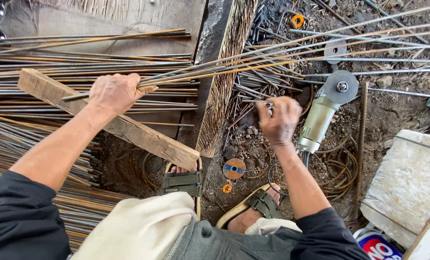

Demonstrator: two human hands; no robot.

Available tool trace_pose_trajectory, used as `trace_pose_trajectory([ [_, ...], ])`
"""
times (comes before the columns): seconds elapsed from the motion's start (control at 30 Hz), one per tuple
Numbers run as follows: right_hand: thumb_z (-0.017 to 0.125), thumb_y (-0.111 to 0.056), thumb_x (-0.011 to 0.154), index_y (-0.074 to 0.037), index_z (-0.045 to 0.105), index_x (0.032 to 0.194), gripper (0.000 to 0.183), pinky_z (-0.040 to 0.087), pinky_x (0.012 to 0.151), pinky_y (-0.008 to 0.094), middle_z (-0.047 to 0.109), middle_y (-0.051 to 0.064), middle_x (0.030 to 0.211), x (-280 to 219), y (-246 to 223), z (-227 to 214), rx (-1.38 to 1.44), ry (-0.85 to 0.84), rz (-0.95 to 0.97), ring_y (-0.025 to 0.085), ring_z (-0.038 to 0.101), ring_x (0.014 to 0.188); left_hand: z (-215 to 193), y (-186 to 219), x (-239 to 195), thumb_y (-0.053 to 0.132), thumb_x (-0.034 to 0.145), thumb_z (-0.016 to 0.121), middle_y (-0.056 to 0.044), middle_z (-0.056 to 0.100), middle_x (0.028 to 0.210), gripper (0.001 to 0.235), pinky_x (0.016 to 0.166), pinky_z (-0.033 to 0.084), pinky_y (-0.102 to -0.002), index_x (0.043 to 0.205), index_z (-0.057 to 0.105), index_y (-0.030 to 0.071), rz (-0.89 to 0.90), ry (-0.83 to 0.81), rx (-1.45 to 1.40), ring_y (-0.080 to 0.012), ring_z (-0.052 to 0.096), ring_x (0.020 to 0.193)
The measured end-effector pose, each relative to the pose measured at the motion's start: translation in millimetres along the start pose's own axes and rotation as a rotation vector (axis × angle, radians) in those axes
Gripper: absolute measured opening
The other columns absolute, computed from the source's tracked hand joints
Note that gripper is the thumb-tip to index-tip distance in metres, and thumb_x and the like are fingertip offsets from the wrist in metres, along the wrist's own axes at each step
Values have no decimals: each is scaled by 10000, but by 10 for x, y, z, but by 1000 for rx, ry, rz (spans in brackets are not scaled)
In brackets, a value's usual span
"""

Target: The person uses an angle grinder to cut a bundle of metal rods resting on a wooden plank. Sparks fly as the tool slices through the metal. The person then gathers the cut pieces and organizes them into a neat pile.

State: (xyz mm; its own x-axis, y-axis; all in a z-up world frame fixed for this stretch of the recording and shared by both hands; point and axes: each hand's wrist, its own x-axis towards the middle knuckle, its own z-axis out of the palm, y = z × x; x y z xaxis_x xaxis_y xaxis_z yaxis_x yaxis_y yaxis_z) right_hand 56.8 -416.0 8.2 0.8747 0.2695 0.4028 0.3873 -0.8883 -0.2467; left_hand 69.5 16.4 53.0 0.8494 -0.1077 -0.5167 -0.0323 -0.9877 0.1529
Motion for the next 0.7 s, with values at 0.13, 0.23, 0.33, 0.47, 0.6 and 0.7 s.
trace_pose_trajectory([
  [0.13,749,-342,864,-132,571,1036,324,360,852,408,549,76,968,13,222,-339,-247,118,216,286,502,1002,162,-65,76,762,888,324,-132,689,769,644,725,514,-458,840,584,176,6,3,2,-358,684,806],
  [0.23,686,-467,925,-8,425,1264,627,336,914,520,476,286,1205,-29,164,-614,-404,-138,904,396,438,1145,114,-91,115,733,885,369,-151,683,768,629,728,512,-464,843,580,141,37,18,9,-370,676,820],
  [0.33,665,-447,940,-39,290,1348,688,364,844,526,421,255,1178,-313,328,-603,-380,-258,1042,400,416,1113,29,-50,43,737,863,361,-164,679,787,639,746,510,-476,851,585,139,41,-15,-9,-383,664,862],
  [0.47,710,-514,868,5,162,1418,934,437,793,568,398,305,1201,-356,369,-643,-382,-417,1042,470,466,1069,169,67,-102,735,868,316,-189,677,804,663,765,508,-477,846,590,131,25,-109,-44,-404,655,866],
  [0.6,741,-515,849,-29,58,1459,1037,408,865,579,368,382,1254,-149,186,-802,-231,-431,1176,532,457,1120,180,69,-90,696,862,379,-187,676,840,600,793,504,-490,880,591,135,34,-122,-76,-401,650,902],
  [0.7,743,-496,842,-61,40,1450,1027,416,855,566,432,324,1179,-354,441,-680,-267,-440,1191,518,504,1060,202,51,-90,713,855,382,-153,681,809,590,764,506,-486,845,584,159,18,-107,-33,-391,665,859],
])
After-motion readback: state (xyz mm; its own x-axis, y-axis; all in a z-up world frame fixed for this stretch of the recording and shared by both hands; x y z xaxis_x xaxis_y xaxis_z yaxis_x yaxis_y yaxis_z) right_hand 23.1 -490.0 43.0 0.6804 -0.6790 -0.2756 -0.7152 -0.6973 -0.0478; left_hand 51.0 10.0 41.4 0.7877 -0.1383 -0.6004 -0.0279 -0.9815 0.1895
